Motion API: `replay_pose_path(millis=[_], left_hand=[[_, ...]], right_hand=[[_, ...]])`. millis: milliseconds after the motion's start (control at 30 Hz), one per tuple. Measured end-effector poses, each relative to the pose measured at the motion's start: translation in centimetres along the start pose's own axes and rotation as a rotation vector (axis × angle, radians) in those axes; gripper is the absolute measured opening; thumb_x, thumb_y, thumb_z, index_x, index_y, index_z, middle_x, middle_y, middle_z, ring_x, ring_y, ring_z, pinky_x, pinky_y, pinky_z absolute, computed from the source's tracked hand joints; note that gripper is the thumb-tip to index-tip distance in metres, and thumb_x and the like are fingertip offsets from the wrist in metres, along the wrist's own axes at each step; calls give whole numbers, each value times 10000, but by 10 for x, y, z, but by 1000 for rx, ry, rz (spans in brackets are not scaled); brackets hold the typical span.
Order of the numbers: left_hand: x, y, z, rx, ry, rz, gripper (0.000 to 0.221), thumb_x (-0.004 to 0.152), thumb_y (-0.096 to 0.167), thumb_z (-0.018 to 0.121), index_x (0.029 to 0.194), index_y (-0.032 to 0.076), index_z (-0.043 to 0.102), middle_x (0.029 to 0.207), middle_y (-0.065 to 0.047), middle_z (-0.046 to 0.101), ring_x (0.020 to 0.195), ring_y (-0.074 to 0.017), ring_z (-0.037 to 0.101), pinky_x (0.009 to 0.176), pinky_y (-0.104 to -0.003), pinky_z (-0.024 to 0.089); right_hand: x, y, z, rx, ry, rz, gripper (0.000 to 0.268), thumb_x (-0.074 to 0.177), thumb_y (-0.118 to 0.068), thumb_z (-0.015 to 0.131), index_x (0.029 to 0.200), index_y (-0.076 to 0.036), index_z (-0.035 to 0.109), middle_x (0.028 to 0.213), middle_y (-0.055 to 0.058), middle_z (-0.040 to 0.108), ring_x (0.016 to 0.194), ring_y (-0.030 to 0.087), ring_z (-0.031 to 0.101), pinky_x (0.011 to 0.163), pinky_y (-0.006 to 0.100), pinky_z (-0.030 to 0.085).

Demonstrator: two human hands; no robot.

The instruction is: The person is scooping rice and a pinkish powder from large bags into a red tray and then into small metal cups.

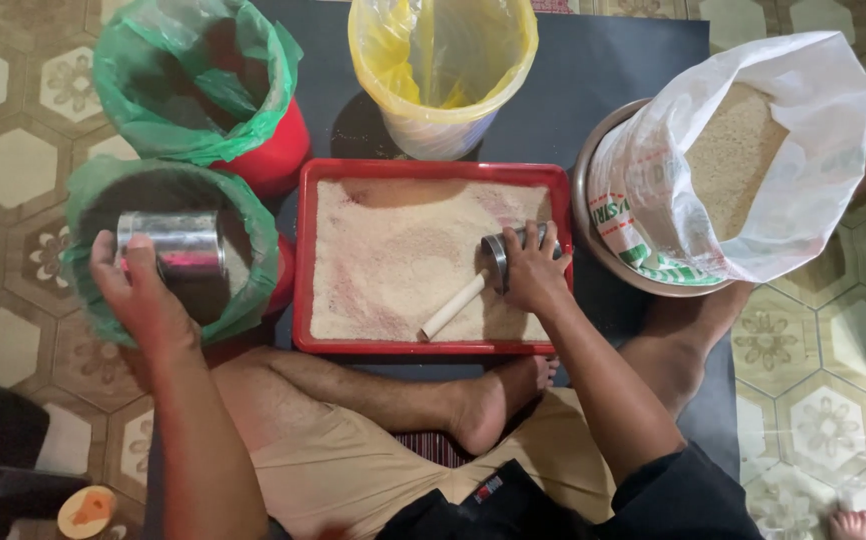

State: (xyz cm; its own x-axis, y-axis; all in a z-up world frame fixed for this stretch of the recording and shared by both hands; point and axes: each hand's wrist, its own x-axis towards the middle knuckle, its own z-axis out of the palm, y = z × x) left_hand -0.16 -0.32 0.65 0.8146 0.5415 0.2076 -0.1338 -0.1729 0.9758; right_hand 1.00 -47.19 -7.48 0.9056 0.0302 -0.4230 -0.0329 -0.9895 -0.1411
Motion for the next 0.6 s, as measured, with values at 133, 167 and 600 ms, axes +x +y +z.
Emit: replay_pose_path(millis=[133,167,600], left_hand=[[-1,11,3,-84,-15,-31,485,1064,271,486,1457,-1,405,1435,-157,513,1267,-210,525,1095,-305,422],[-1,12,3,-84,-15,-32,485,1064,271,486,1457,-1,405,1435,-157,513,1267,-210,525,1095,-305,422],[-6,30,7,-335,-32,-153,490,990,402,484,1378,106,523,1338,-45,586,1208,-145,575,1101,-287,466]], right_hand=[[2,2,4,-42,13,-13,1074,668,-271,887,1564,-162,305,1606,274,237,1452,593,131,962,801,375],[2,3,5,-43,12,-13,1074,668,-271,887,1564,-162,305,1606,274,237,1452,593,131,962,801,375],[1,3,8,-21,49,-1,989,707,-331,861,1527,-163,336,1609,278,234,1447,579,163,933,803,377]])
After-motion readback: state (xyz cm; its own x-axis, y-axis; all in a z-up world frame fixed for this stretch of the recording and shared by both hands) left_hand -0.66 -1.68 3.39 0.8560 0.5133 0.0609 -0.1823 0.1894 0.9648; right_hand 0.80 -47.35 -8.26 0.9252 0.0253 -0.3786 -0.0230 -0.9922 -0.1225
